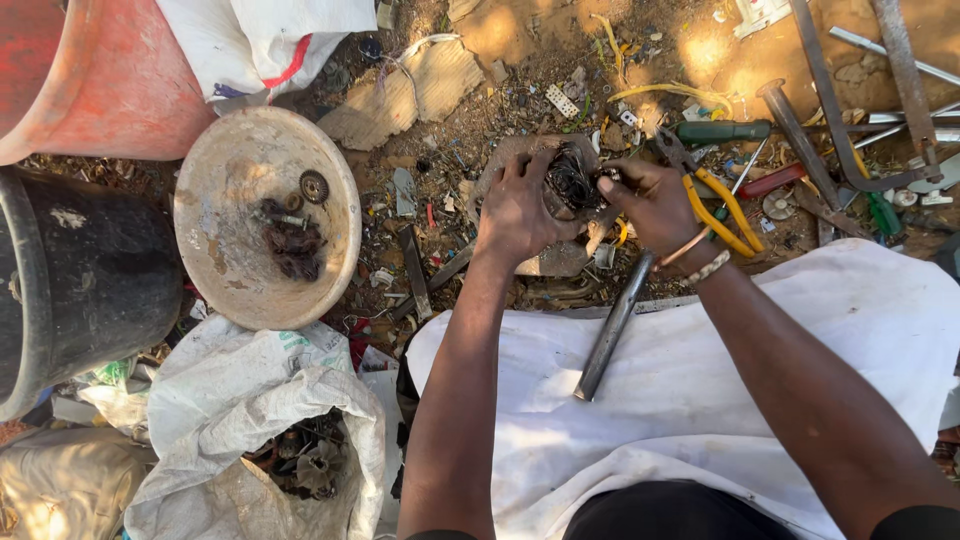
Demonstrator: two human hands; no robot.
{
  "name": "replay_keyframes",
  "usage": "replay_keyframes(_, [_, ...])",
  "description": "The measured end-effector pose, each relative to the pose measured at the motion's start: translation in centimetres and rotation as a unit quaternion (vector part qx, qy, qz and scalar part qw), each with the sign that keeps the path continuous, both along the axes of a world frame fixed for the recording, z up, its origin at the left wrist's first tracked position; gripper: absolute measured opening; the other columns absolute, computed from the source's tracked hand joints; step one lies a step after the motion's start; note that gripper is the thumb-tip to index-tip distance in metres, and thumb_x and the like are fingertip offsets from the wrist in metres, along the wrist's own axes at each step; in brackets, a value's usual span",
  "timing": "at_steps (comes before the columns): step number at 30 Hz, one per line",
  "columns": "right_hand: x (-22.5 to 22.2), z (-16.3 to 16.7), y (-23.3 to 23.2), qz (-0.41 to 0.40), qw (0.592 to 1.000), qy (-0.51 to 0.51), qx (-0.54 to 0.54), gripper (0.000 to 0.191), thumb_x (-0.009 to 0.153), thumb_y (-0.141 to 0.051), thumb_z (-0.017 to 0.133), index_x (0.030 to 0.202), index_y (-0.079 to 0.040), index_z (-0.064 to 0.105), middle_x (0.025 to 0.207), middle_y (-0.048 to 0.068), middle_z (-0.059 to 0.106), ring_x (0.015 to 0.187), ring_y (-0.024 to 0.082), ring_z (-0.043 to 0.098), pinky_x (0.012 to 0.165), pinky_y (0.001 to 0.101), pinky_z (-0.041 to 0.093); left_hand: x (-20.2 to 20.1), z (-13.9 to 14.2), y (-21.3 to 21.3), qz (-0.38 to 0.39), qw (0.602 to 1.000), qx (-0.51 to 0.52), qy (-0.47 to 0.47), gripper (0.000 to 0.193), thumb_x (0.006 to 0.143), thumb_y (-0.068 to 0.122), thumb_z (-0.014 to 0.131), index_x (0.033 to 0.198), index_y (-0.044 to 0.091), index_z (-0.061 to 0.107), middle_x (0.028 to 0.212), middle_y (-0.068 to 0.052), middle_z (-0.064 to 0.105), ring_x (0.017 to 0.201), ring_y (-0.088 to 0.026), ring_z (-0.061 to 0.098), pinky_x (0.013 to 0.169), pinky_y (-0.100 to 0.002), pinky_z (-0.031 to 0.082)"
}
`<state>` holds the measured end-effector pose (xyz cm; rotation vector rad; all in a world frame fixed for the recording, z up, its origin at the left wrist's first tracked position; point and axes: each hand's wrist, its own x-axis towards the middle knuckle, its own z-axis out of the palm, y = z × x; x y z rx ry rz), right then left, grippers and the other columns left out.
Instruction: The person sits on the ground outdoors and saws through a metal object held against their lap using a hacksaw, repositioning the workpiece between cuts. They then use pliers to grip and pull at parts of the object and work on it with a screwdriver-like tool.
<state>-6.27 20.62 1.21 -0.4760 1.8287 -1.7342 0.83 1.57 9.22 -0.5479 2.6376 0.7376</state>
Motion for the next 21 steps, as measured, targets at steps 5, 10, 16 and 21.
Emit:
replay_keyframes(5, [2.0, -1.4, 2.6, -0.142, 0.971, 0.179, 0.071, 0.015, 0.108, -0.007, 0.065, 0.120, -0.001, 0.072, 0.107, 0.011, 0.075, 0.091, 0.016, 0.072, 0.076, 0.0333, 0.060, 0.3, 0.1, 0.5, -0.016, 0.999, -0.039, 0.011, 0.110, 0.056, 0.042, 0.095, 0.149, 0.015, 0.042, 0.145, -0.018, 0.048, 0.130, -0.040, 0.052, 0.109, -0.048, 0.047])
replay_keyframes(10, [0.9, -1.1, 7.6, -0.294, 0.943, -0.053, -0.147, 0.009, 0.114, -0.012, 0.063, 0.120, -0.006, 0.062, 0.105, 0.010, 0.072, 0.092, 0.021, 0.074, 0.082, 0.0368, 0.065, 0.2, 0.0, 0.3, -0.026, 0.999, -0.035, -0.010, 0.114, 0.060, 0.048, 0.093, 0.153, 0.020, 0.036, 0.148, -0.020, 0.044, 0.130, -0.043, 0.051, 0.107, -0.050, 0.048])
replay_keyframes(16, [1.3, 4.8, 3.4, -0.275, 0.924, -0.107, -0.245, 0.010, 0.119, -0.010, 0.063, 0.128, -0.005, 0.060, 0.124, 0.014, 0.074, 0.112, 0.028, 0.077, 0.099, 0.0456, 0.063, 0.9, -2.0, -0.4, -0.016, 0.999, -0.042, 0.008, 0.115, 0.059, 0.056, 0.091, 0.153, 0.023, 0.033, 0.145, -0.024, 0.043, 0.131, -0.046, 0.049, 0.105, -0.053, 0.049])
replay_keyframes(21, [5.8, 10.0, -6.8, -0.046, 0.967, -0.045, -0.247, 0.057, 0.100, -0.009, 0.071, 0.149, -0.009, 0.043, 0.145, 0.002, 0.057, 0.133, 0.015, 0.058, 0.110, 0.0397, 0.054, 1.1, -4.0, -0.7, -0.035, 0.994, -0.080, 0.073, 0.084, 0.082, 0.052, 0.085, 0.146, 0.017, 0.044, 0.144, -0.020, 0.051, 0.131, -0.044, 0.055, 0.108, -0.053, 0.052])
